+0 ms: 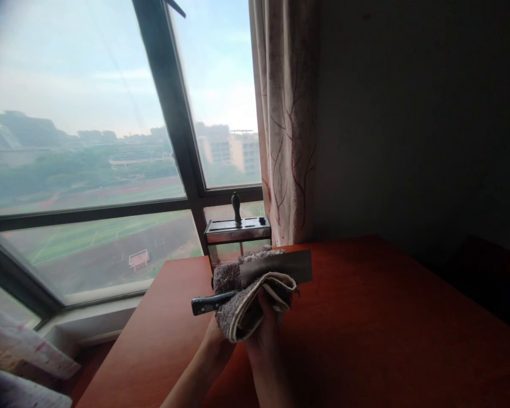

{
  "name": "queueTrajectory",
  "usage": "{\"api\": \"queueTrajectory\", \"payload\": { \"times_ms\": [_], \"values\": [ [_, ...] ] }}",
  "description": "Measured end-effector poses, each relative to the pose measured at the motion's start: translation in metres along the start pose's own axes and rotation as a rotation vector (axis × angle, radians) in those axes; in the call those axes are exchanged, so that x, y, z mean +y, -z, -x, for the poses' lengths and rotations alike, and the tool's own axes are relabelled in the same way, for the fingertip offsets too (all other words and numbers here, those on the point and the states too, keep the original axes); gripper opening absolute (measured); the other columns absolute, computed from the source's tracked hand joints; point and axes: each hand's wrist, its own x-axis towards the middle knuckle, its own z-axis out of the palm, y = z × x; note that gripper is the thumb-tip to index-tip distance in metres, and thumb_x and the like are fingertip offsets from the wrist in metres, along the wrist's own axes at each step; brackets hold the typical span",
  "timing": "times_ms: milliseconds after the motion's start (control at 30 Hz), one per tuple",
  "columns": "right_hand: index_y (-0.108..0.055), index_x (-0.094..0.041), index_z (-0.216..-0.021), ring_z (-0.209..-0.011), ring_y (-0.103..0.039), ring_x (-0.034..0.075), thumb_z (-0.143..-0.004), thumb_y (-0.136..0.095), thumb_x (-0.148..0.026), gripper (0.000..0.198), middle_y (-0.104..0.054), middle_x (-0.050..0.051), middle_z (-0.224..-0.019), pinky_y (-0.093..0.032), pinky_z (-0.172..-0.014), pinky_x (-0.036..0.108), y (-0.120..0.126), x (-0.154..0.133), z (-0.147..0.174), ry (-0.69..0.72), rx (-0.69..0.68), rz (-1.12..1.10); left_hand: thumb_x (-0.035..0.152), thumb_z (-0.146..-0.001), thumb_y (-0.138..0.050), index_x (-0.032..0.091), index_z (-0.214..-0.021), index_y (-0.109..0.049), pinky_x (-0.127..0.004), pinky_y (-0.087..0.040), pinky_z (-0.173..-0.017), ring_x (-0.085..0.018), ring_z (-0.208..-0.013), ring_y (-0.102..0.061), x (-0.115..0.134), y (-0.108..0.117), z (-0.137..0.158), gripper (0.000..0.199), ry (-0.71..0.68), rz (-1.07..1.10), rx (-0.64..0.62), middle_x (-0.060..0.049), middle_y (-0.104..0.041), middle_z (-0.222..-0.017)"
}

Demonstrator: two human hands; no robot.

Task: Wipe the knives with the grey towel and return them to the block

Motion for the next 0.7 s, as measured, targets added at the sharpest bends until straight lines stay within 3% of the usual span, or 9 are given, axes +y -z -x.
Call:
{"api": "queueTrajectory", "payload": {
  "times_ms": [133, 300, 567, 700],
  "values": [
    [-0.073, -0.027, -0.096, -0.09, -0.07, 0.02, -0.064, -0.084, -0.028, 0.034, -0.077, -0.002, -0.094, -0.051, -0.095, 0.039, 0.005, 0.009, 0.001, -0.01, 0.012, -0.033, 0.026, -0.06, -0.082, 0.014, -0.103, -0.073, -0.049, -0.043, -0.102, -0.038, -0.115, -0.059, 0.015, 0.003, -0.002, 0.046, -0.052, 0.073, -0.088, -0.015, -0.072, -0.111],
    [-0.071, -0.029, -0.106, -0.098, -0.068, 0.023, -0.065, -0.085, -0.027, 0.043, -0.076, 0.0, -0.099, -0.047, -0.099, 0.045, 0.013, 0.015, 0.007, -0.081, -0.143, 0.014, 0.03, -0.071, -0.071, 0.016, -0.097, -0.077, -0.045, -0.047, -0.1, -0.034, -0.108, -0.064, 0.02, 0.022, -0.002, 0.03, -0.054, 0.201, -0.154, -0.01, -0.076, -0.103],
    [-0.063, -0.029, -0.119, -0.121, -0.055, 0.028, -0.069, -0.082, -0.036, 0.054, -0.067, 0.004, -0.123, -0.043, -0.103, 0.048, 0.006, 0.0, 0.031, -0.157, -0.356, 0.171, 0.029, -0.075, -0.068, 0.022, -0.102, -0.075, -0.034, -0.054, -0.09, -0.025, -0.1, -0.068, 0.033, 0.041, -0.012, 0.029, -0.121, 0.467, -0.05, -0.005, -0.076, -0.107],
    [-0.062, -0.027, -0.117, -0.114, -0.06, 0.026, -0.08, -0.071, -0.044, 0.042, -0.067, 0.006, -0.123, -0.045, -0.099, 0.045, 0.015, -0.009, 0.036, -0.265, -0.374, 0.217, 0.028, -0.078, -0.064, 0.022, -0.091, -0.076, -0.033, -0.055, -0.086, -0.023, -0.092, -0.071, 0.044, 0.054, -0.014, 0.019, -0.09, 0.525, 0.043, -0.003, -0.078, -0.095]
  ]
}}
